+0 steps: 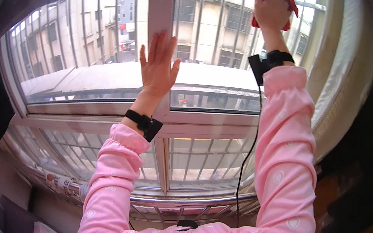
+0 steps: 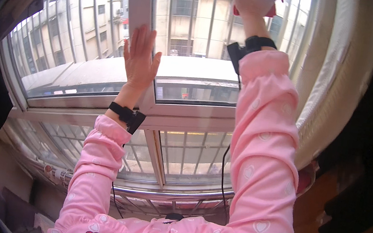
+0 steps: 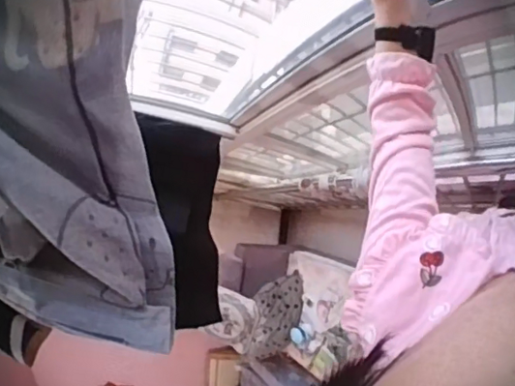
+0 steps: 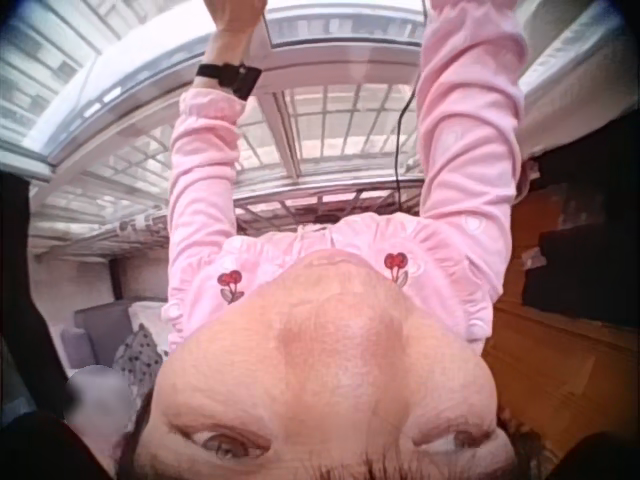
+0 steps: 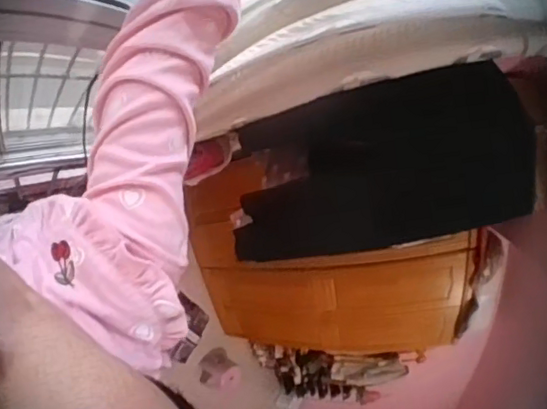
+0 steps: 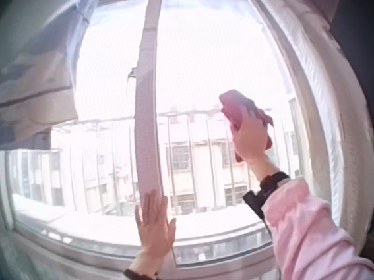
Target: The person wipes a wooden wardrobe door with a red cloth, then moves to a window and wipes the frame and glass. The person uses both hands to wipe the surfaces in a repetitive motion.
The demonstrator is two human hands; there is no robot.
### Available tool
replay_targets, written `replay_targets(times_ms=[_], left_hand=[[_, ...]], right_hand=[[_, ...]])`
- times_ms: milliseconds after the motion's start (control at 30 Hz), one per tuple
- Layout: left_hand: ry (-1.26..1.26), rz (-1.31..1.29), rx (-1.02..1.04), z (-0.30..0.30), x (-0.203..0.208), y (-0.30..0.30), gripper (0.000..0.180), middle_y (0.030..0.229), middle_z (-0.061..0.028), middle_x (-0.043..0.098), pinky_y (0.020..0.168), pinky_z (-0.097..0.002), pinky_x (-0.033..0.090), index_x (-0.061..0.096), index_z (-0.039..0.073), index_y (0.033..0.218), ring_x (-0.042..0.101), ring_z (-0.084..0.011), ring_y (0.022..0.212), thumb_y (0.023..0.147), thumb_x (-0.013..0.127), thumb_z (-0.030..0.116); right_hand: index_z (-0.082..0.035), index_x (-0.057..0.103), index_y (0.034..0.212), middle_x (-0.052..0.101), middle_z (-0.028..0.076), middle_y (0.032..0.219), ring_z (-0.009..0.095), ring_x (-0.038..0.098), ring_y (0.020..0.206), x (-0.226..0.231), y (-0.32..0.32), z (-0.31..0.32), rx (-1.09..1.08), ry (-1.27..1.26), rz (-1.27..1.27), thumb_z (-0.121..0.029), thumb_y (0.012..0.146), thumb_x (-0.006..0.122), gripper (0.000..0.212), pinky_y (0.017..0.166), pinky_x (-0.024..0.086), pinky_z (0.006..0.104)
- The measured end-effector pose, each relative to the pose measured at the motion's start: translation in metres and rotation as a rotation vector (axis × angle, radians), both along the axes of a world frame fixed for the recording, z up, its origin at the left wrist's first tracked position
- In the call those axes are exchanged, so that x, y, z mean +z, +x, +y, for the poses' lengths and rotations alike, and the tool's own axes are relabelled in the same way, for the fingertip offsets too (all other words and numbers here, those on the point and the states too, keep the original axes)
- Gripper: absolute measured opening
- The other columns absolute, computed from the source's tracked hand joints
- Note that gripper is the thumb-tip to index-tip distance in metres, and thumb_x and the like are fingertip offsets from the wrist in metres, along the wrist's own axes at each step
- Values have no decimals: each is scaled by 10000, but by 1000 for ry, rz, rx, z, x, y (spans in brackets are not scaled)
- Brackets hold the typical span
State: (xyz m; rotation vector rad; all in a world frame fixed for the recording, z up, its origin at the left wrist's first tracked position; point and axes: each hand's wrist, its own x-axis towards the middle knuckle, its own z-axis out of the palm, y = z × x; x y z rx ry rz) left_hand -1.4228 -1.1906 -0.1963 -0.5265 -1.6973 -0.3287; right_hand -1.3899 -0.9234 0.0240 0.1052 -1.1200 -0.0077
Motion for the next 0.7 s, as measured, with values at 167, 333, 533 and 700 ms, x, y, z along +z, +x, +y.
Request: replay_targets(times_ms=[167, 333, 533, 700], left_hand=[[43, 130, -114, 28, -1, 17, 554, 1633, -104, 395, 1250, -593, 86, 556, 166, 1456, 314, -289, 1541, 905, 607, 200], [-30, 51, -284, 83, -6, 29, 573, 1620, -78, 411, 1260, -552, 110, 551, 179, 1456, 317, -249, 1538, 889, 626, 143], [-86, 49, -276, 128, -5, 25, 589, 1615, -83, 414, 1267, -540, 112, 554, 187, 1449, 304, -253, 1542, 868, 638, 130], [-50, 135, -217, 152, -10, 14, 571, 1606, -88, 423, 1256, -557, 114, 579, 209, 1428, 303, -291, 1538, 859, 615, 169]], right_hand=[[-293, 629, 1305, 740, 82, 1034, 290, 709, 999, -42, -10, 12, -237, 147, -248, -418, 873, 710, 457, 885, 495, 524], [-268, 583, 1388, 703, 120, 1169, 389, 693, 985, -103, 5, 91, -223, 282, -489, -415, 890, 698, 532, 850, 559, 504], [-186, 547, 1384, 628, 180, 1302, 402, 647, 1092, -124, 34, 229, -295, 81, -547, -286, 849, 733, 575, 917, 534, 524], [-76, 576, 1343, 613, 225, 1327, 431, 575, 1233, -126, 74, 370, -113, -118, -520, -170, 905, 685, 461, 1058, 473, 485]])
